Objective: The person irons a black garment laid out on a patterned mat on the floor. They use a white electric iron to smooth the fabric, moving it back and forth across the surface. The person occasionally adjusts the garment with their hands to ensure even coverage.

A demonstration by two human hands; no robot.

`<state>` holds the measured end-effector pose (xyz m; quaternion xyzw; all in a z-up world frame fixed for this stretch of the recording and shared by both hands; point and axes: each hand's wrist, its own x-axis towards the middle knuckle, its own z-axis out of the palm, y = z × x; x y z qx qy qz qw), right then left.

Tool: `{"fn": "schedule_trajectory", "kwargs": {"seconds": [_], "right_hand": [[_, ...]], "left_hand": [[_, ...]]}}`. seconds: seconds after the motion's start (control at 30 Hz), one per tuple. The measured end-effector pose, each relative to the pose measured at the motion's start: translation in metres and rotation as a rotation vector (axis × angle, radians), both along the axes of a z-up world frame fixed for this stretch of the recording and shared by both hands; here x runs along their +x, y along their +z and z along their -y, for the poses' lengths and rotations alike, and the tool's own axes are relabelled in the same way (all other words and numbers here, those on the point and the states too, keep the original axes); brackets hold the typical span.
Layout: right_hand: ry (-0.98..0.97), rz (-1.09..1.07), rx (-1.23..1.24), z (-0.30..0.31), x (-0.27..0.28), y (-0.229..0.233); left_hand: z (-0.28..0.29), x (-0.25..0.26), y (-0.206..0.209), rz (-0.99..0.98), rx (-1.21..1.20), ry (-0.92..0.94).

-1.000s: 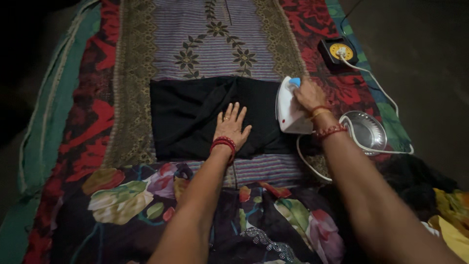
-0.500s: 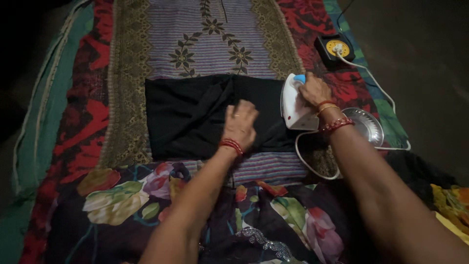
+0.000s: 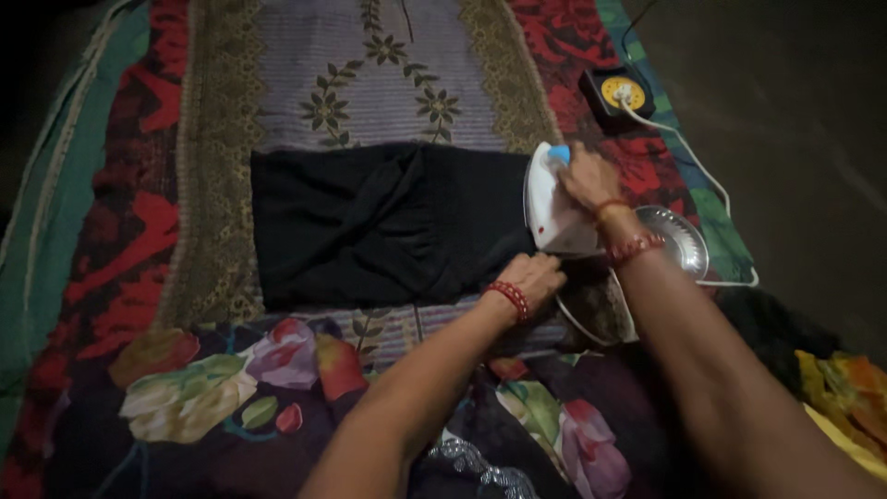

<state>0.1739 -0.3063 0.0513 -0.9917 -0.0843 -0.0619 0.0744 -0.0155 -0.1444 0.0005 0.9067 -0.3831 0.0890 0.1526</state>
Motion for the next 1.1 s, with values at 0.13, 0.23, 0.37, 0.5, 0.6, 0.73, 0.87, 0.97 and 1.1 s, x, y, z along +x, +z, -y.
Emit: {"fn": "schedule_trajectory", "kwargs": {"seconds": [0.13,0.23,0.37,0.5,0.6,0.73,0.87,0.97,1.1], "right_hand": [[0.01,-0.012,0.024,0.02,-0.02,0.007],[-0.107,-0.084,0.031,0.022,-0.017,0.018],[-0.168,-0.095,0.081,0.034,-0.012,0.027],[-0.18,-0.085,0.013,0.056,-0.021,0.016],[-0.199,-0.115,0.048,0.082,-0.013,0.006],[-0.241,-0.061,0.044,0.113,0.014,-0.005],[-0.263,-0.075,0.049,0.135,0.034,0.005],[-0.348,-0.113,0.023,0.143,0.03,0.012],[-0.377,-0.131,-0.03,0.147,0.029,0.025]], "left_hand": [[0.013,-0.01,-0.005,-0.004,-0.055,-0.143],[0.025,-0.025,0.003,-0.041,-0.065,-0.152],[0.042,-0.026,0.008,-0.008,-0.122,-0.125],[0.055,-0.024,-0.006,-0.073,-0.163,-0.13],[0.07,-0.022,-0.018,-0.096,-0.183,-0.15],[0.088,-0.017,-0.019,-0.134,-0.212,-0.179],[0.066,-0.015,-0.006,-0.208,-0.242,-0.133],[0.047,-0.004,0.001,-0.09,-0.143,-0.075],[0.047,0.001,0.01,0.114,-0.26,0.136]]}}
